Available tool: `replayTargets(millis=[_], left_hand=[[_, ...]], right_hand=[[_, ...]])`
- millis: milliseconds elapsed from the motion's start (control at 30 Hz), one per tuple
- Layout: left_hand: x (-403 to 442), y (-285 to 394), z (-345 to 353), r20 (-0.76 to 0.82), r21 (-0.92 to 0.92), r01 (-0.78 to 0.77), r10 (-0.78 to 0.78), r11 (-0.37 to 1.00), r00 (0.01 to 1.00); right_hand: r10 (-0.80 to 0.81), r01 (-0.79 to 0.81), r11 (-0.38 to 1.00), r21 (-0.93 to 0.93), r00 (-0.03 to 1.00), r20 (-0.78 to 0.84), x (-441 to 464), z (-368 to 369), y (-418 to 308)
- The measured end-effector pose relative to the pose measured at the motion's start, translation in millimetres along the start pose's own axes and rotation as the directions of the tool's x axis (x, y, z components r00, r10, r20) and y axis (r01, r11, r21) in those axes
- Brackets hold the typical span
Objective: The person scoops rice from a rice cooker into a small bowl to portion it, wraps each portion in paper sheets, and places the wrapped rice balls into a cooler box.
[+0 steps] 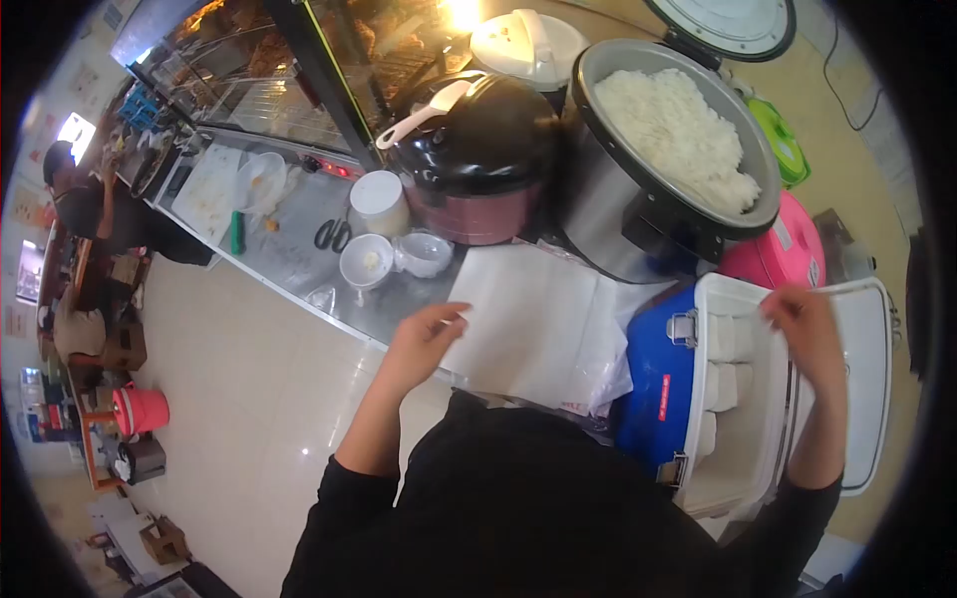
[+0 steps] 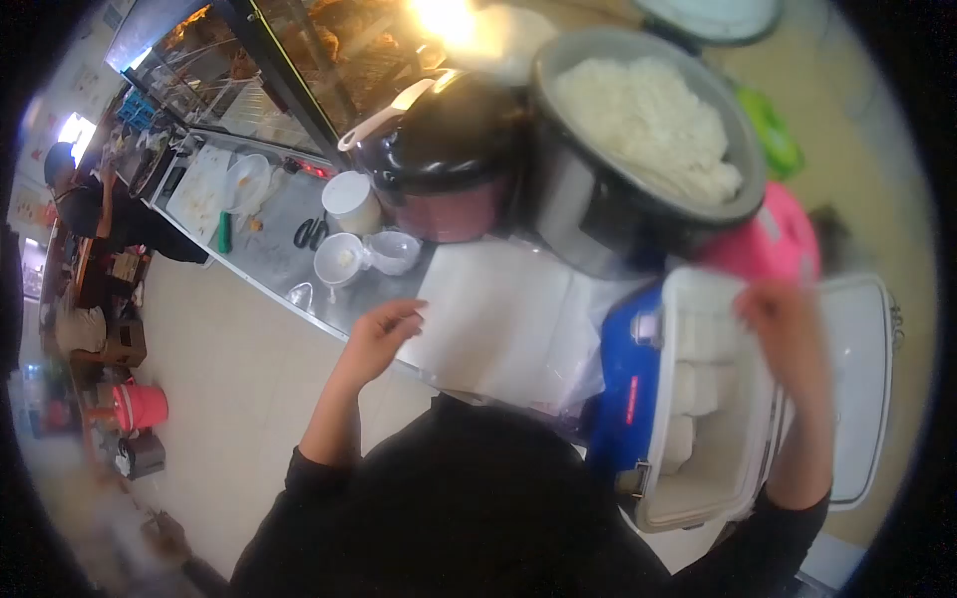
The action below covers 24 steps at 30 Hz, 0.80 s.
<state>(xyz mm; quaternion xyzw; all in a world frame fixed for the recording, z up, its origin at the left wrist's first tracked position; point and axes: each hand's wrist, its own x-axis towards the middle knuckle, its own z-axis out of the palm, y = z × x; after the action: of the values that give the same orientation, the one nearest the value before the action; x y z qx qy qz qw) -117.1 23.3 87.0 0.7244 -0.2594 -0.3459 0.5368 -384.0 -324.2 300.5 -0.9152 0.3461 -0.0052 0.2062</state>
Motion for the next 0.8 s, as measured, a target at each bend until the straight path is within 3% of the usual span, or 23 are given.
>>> replayTargets(millis=[33, 100, 167, 233, 300, 367, 433, 533, 600, 633, 700, 767, 800], left_hand=[[3, -18, -9, -0.124, -0.072, 0.059, -0.068, 0.996, 0.990], [16, -47, -22, -0.312, -0.218, 0.125, -0.191, 0.968, 0.931], [30, -69, -31, -0.294, -0.516, 0.213, -0.405, 0.830, 0.866], [39, -68, -31, -0.217, -0.670, 0.261, -0.520, 0.694, 0.826], [50, -71, -27, -0.196, -0.751, 0.242, -0.557, 0.614, 0.807], [62, -90, -29, -0.197, -0.787, 0.183, -0.522, 0.589, 0.830], [76, -94, -27, -0.201, -0.820, 0.151, -0.525, 0.552, 0.827], [93, -89, -28, -0.216, -0.831, 0.153, -0.564, 0.535, 0.797], [101, -108, -30, -0.270, -0.685, 0.162, -0.453, 0.711, 0.850], [102, -114, -31, -0.292, -0.676, 0.156, -0.456, 0.720, 0.841], [106, -102, -29, -0.336, -0.657, 0.146, -0.461, 0.739, 0.821], [111, -103, -30, -0.298, -0.736, 0.182, -0.553, 0.652, 0.778], [109, -106, -31, -0.314, -0.653, 0.226, -0.529, 0.723, 0.788]], right_hand=[[-0.073, 0.078, 0.996, 0.033, 0.989, -0.125, 15, -11, -14], [-0.280, 0.256, 0.959, -0.120, 0.923, -0.266, 42, -25, -41], [-0.298, 0.287, 0.954, -0.080, 0.918, -0.260, 69, -29, -61], [-0.413, 0.406, 0.911, -0.079, 0.883, -0.225, 104, -21, -67], [-0.397, 0.371, 0.906, -0.204, 0.912, -0.106, 142, -10, -66], [-0.348, 0.301, 0.864, -0.403, 0.936, -0.047, 179, 8, -54], [-0.093, 0.143, 0.827, -0.544, 0.989, 0.118, 211, 17, -52], [-0.103, 0.256, 0.772, -0.582, 0.954, 0.283, 244, 41, -31], [-0.091, 0.297, 0.719, -0.629, 0.936, 0.339, 252, 49, -33], [-0.079, 0.315, 0.696, -0.645, 0.927, 0.367, 255, 54, -31], [-0.083, 0.329, 0.652, -0.682, 0.926, 0.368, 263, 65, -25], [-0.069, 0.330, 0.647, -0.687, 0.923, 0.379, 271, 67, -20], [-0.066, 0.328, 0.663, -0.673, 0.921, 0.383, 270, 68, -19]])
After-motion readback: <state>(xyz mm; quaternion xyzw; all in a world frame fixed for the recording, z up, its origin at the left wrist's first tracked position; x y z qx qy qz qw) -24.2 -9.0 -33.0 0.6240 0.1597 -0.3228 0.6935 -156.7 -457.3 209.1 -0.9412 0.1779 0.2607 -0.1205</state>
